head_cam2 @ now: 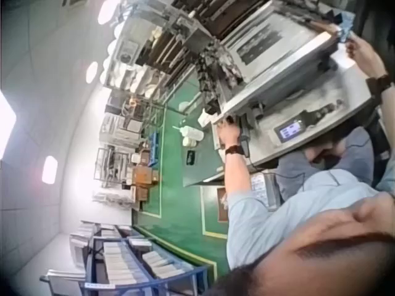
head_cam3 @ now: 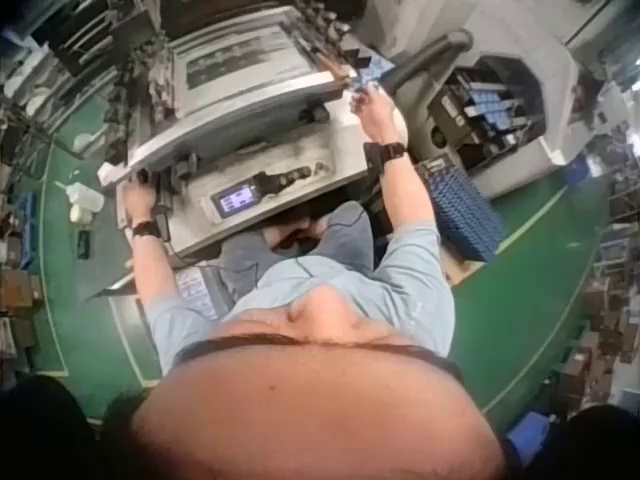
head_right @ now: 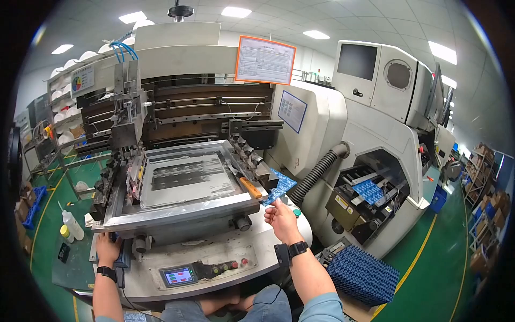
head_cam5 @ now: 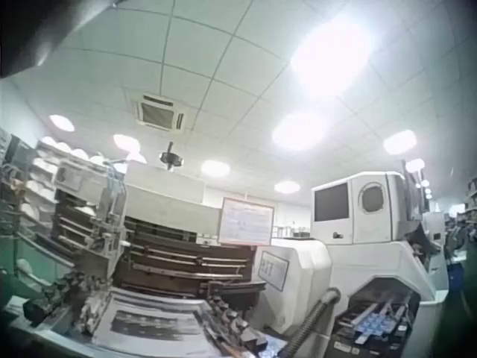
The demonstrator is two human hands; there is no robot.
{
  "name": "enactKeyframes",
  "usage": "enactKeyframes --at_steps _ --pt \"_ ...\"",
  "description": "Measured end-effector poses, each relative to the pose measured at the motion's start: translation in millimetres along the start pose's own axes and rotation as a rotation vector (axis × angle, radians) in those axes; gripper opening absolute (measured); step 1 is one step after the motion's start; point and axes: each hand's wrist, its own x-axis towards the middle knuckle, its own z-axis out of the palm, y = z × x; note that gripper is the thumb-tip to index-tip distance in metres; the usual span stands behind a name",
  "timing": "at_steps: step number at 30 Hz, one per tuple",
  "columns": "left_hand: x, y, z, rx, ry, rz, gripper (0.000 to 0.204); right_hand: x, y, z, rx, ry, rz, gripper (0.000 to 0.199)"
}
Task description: The person picks up a circuit board from a stack, places it onto the machine bed, and presses buttons on the control panel. After the machine prints, the person removes the circuit board and slides it into the slot of a nearby machine, repeating the process.
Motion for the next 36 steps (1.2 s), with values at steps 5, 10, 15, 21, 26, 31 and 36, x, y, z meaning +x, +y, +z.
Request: enactKeyframes --at_steps 5,10,15,21,26,31,36 --pt "-10 -3 -2 -0.001 0.047 0.022 0.051 -5 2 12 -0.063 0.122 -0.027 0.019" --pt "-12 0 -8 -0.007 0.024 -0.009 0.050 1 -3 9 -0.065 0.135 -0.037 0.015" --pt "-7 5 -8 -0.014 0.018 0.007 0.054 -26 -14 -21 -0.020 0.182 -0.068 0.015" --pt "-1 -8 6 -0.004 0.079 0.075 0.047 -87 -46 -60 -0.068 0.186 -0.099 0.012" --pt "2 -54 35 -0.029 0.142 0.153 0.041 -118 -74 -129 -0.302 0.327 -0.098 0.014" --pt "10 -65 56 0.018 0.094 0.191 0.042 -134 -98 -182 -0.807 0.525 0.114 0.017" --pt "10 -78 65 0.026 0.107 0.233 0.048 -134 -89 -220 -1.152 0.646 0.318 0.019"
